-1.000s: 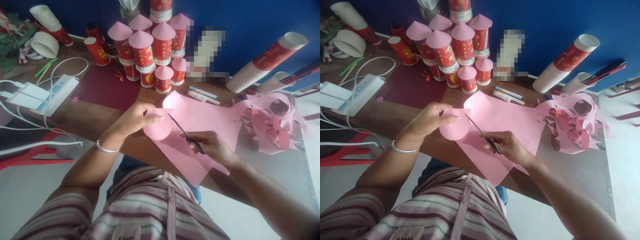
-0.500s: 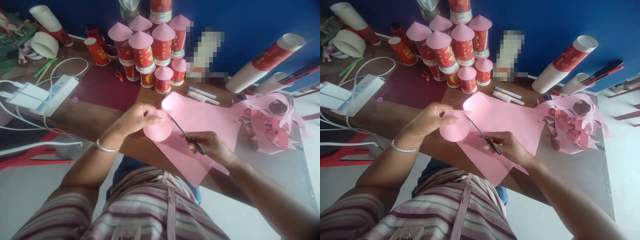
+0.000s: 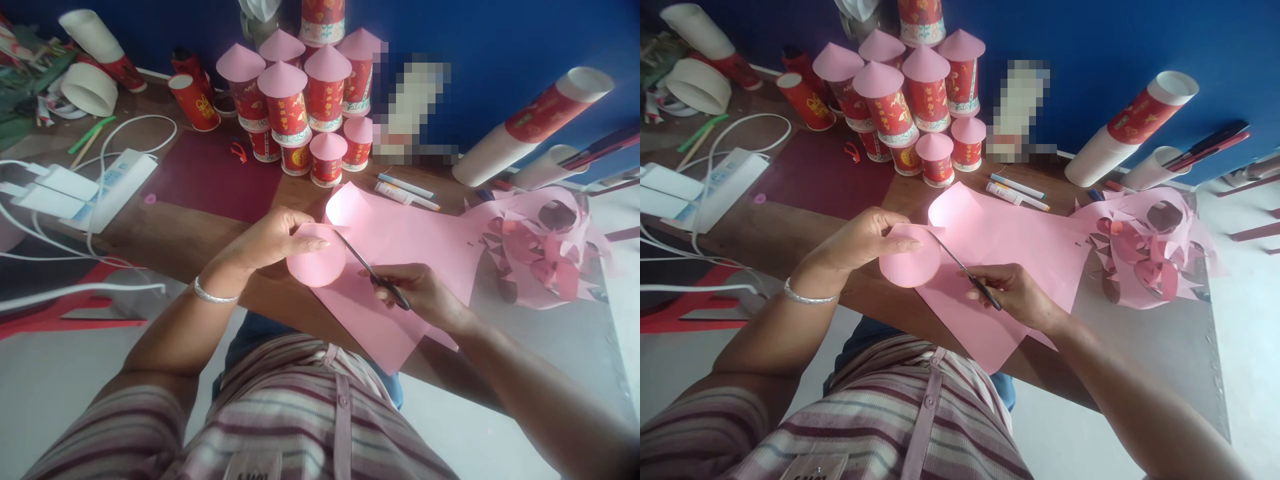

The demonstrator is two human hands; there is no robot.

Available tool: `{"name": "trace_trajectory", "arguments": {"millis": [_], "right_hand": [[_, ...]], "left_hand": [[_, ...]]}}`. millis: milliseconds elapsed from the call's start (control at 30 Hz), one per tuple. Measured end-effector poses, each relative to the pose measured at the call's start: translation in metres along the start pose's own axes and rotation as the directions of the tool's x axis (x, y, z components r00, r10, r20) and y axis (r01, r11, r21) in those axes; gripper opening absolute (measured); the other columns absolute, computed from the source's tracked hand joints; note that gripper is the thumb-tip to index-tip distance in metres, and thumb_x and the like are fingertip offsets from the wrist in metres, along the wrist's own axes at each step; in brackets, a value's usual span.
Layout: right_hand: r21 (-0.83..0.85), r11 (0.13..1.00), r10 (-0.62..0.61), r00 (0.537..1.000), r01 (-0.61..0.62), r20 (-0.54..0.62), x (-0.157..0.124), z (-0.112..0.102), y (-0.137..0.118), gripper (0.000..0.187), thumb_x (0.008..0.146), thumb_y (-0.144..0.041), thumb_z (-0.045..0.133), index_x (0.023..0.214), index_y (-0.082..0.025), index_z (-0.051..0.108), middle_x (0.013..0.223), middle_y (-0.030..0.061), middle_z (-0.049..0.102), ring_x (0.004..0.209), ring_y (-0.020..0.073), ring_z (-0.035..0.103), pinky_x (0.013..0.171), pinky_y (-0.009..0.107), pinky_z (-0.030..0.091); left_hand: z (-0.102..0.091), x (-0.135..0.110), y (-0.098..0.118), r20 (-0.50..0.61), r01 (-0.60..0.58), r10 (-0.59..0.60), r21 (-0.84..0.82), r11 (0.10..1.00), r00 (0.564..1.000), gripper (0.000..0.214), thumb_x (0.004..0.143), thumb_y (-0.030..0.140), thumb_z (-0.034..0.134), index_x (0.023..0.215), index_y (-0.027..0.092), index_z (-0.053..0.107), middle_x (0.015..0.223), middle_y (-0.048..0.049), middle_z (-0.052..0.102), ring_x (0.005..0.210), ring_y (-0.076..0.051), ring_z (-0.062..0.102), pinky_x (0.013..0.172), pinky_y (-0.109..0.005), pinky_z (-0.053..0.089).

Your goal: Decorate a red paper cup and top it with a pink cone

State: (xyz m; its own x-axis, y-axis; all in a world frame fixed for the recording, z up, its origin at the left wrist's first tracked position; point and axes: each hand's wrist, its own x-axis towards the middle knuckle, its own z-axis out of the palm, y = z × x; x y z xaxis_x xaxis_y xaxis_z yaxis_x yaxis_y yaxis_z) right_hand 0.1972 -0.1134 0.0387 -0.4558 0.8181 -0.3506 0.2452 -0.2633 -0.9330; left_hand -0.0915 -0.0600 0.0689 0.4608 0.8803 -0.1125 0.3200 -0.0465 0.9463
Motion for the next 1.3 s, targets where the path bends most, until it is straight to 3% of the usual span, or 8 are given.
{"name": "trace_trajectory", "arguments": {"millis": [300, 567, 833, 1300], "right_hand": [[0.008, 1.000, 0.007, 1.000, -0.007, -0.008, -0.001, -0.001, 0.001, 0.055, 0.075, -0.053, 0.084, 0.118, -0.019, 0.079, 0.072, 0.0059, 0.072, 0.059, 0.0117, 0.056, 0.053, 0.027, 0.053], [0.015, 1.000, -0.003, 0.999, 0.003, -0.036, -0.002, 0.000, 0.000, 0.055, 0.070, -0.054, 0.087, 0.112, -0.020, 0.082, 0.070, 0.0039, 0.068, 0.057, 0.0107, 0.054, 0.052, 0.027, 0.052], [0.008, 1.000, 0.001, 1.000, -0.001, -0.016, -0.001, 0.001, 0.000, 0.053, 0.076, -0.052, 0.083, 0.117, -0.019, 0.080, 0.074, 0.0077, 0.074, 0.060, 0.0127, 0.059, 0.054, 0.026, 0.054], [0.008, 1.000, 0.010, 1.000, -0.010, -0.022, -0.002, 0.000, 0.004, 0.051, 0.076, -0.051, 0.083, 0.116, -0.019, 0.080, 0.071, 0.0056, 0.072, 0.057, 0.0114, 0.056, 0.052, 0.026, 0.052]], "left_hand": [[0.002, -0.001, 0.005, 0.002, 0.020, -0.020, -0.037, 0.999, 1.000, 0.036, 0.080, 0.043, 0.078, 0.064, 0.014, 0.066, 0.060, -0.0016, 0.064, 0.064, -0.015, 0.061, 0.056, -0.023, 0.042], [0.005, -0.002, -0.006, -0.083, 0.007, -0.018, -0.136, 0.991, 0.996, 0.034, 0.080, 0.046, 0.080, 0.088, 0.013, 0.078, 0.076, -0.0061, 0.074, 0.068, -0.015, 0.064, 0.057, -0.023, 0.044], [0.003, -0.002, 0.001, -0.057, 0.004, -0.007, -0.041, 0.999, 0.998, 0.037, 0.081, 0.046, 0.077, 0.065, 0.014, 0.068, 0.060, 0.0016, 0.056, 0.058, -0.010, 0.049, 0.054, -0.023, 0.040], [0.002, -0.002, 0.000, -0.022, 0.039, -0.041, -0.058, 0.998, 0.999, 0.031, 0.081, 0.044, 0.077, 0.077, 0.013, 0.076, 0.066, -0.0004, 0.063, 0.063, -0.011, 0.054, 0.057, -0.023, 0.042]]}}
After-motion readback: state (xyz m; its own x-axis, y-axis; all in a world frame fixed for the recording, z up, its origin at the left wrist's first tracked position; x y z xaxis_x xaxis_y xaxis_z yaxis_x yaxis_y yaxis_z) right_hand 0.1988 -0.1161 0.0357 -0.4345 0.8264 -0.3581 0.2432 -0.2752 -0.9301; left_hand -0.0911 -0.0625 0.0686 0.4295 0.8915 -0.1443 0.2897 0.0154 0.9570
